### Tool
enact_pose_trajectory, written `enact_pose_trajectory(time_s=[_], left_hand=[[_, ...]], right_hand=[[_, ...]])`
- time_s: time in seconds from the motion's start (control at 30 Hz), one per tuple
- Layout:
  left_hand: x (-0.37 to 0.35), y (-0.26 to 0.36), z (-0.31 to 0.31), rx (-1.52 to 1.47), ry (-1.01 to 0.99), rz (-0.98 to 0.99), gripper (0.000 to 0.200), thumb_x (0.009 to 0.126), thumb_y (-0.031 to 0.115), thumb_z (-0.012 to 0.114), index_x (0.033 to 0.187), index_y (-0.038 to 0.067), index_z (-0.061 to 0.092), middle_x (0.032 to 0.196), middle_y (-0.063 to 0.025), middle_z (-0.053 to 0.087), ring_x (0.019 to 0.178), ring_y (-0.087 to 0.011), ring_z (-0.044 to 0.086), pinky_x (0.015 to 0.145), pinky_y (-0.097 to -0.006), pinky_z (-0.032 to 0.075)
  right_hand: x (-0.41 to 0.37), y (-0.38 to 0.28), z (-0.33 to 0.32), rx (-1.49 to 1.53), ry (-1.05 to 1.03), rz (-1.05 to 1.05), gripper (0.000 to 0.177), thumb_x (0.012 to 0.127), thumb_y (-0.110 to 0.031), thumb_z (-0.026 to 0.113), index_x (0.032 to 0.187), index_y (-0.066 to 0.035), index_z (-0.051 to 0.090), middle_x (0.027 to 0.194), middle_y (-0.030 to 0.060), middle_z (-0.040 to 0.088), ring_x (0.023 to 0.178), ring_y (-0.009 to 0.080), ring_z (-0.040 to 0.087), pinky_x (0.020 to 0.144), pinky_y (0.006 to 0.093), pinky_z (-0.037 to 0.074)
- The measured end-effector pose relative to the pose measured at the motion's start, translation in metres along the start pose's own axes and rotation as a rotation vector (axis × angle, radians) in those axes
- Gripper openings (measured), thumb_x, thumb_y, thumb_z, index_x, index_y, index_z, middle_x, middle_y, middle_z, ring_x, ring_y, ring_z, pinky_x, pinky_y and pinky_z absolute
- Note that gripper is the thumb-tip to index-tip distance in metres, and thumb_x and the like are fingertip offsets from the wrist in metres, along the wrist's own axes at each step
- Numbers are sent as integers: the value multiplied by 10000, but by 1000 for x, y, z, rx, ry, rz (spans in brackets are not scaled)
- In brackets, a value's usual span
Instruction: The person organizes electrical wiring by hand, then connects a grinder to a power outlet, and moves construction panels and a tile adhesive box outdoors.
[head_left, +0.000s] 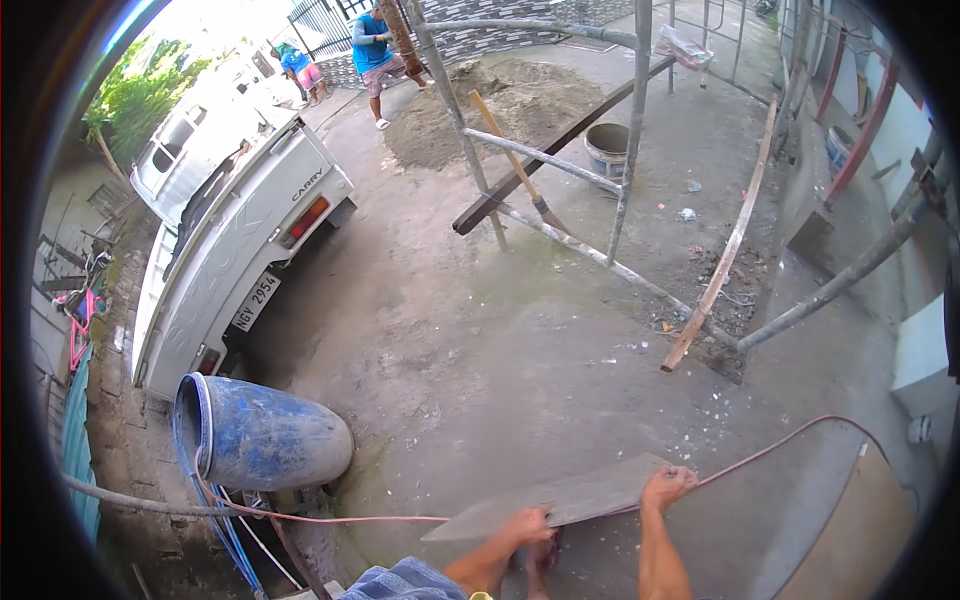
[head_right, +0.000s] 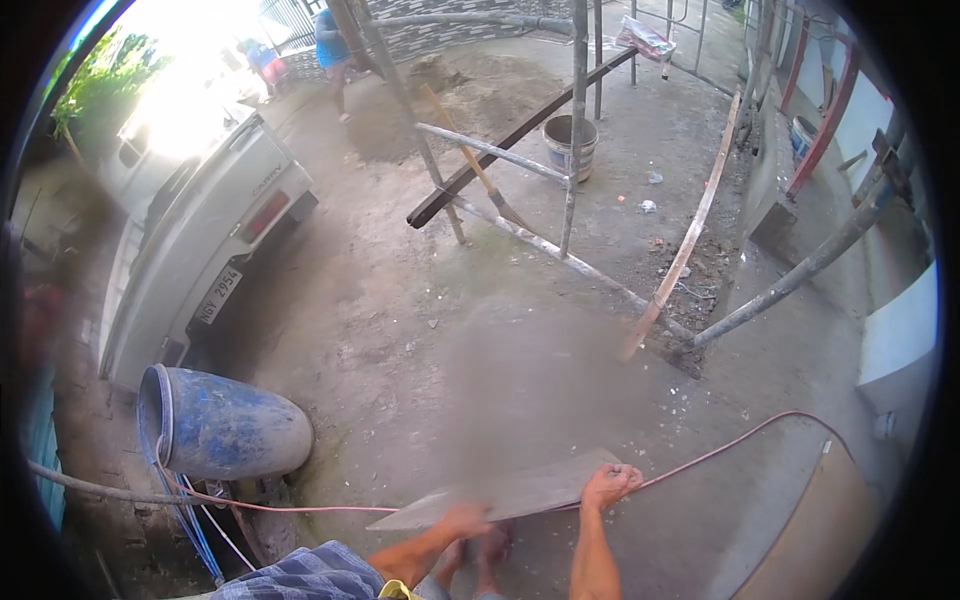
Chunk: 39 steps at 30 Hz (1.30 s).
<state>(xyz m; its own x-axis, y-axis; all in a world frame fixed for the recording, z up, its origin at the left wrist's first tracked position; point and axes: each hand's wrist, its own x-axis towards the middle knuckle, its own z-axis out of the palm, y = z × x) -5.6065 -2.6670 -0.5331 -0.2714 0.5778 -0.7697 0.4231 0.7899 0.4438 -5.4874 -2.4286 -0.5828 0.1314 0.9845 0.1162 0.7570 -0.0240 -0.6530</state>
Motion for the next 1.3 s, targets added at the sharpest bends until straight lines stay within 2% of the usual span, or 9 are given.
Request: enact_pose_trajectory(time_s=[0.07,0.27,0.37,0.47,0.87,0.97,1.07,1.13,1.3], left_hand=[[5,-5,0,19,-5,-6,595,727,350,669,1212,29,543,1174,-211,580,1104,-354,545,933,-412,449],[17,-21,15,-37,84,46,573,722,361,684,1184,41,570,1152,-213,590,1087,-353,556,924,-420,455],[15,-14,5,-54,18,1,524,711,254,579,1181,22,572,1118,-242,599,1057,-388,567,920,-436,443],[27,-26,13,-33,55,-20,528,726,354,678,1161,68,588,1121,-212,603,1064,-356,568,909,-429,465],[27,-22,-8,-20,41,-8,521,699,268,605,1148,6,573,1061,-253,612,984,-409,589,868,-455,466],[36,-27,-2,35,47,-15,523,721,375,673,1126,53,597,1047,-229,623,1009,-378,588,869,-440,480],[39,-41,12,-83,236,180,549,719,386,675,1142,47,585,1069,-239,612,1019,-373,583,873,-435,476],[40,-37,9,-30,96,76,575,712,394,681,1158,47,574,1087,-238,606,1026,-373,578,877,-434,470],[28,-12,-12,59,38,-34,597,706,460,674,1103,21,600,1075,-234,613,1028,-385,573,883,-433,464]], right_hand=[[0,1,5,-2,8,-17,123,679,11,585,715,-8,469,933,186,459,980,347,449,876,454,356],[2,3,11,-81,-1,-74,110,705,4,571,740,3,467,999,165,434,993,343,466,841,460,392],[2,1,12,-85,-6,-76,109,701,2,572,737,0,469,987,163,438,992,340,462,839,459,386],[2,-5,15,-110,-17,-81,110,699,-2,576,735,-3,471,974,159,440,981,336,463,835,455,383],[5,-24,22,-99,1,-71,116,698,-3,592,727,-15,480,954,149,438,967,328,472,835,451,387],[5,-25,20,-105,-9,-65,115,697,-5,594,726,-18,484,960,149,439,971,330,473,844,447,387],[5,-11,28,-105,-15,-42,112,693,-5,601,732,-19,497,986,155,439,984,334,472,852,439,386],[4,-8,27,-112,-7,-3,112,690,-7,609,741,-16,509,1028,171,438,1001,341,467,864,432,384],[5,-20,20,-42,-15,38,123,697,-31,616,755,-10,510,1080,202,429,1029,361,455,880,439,377]])
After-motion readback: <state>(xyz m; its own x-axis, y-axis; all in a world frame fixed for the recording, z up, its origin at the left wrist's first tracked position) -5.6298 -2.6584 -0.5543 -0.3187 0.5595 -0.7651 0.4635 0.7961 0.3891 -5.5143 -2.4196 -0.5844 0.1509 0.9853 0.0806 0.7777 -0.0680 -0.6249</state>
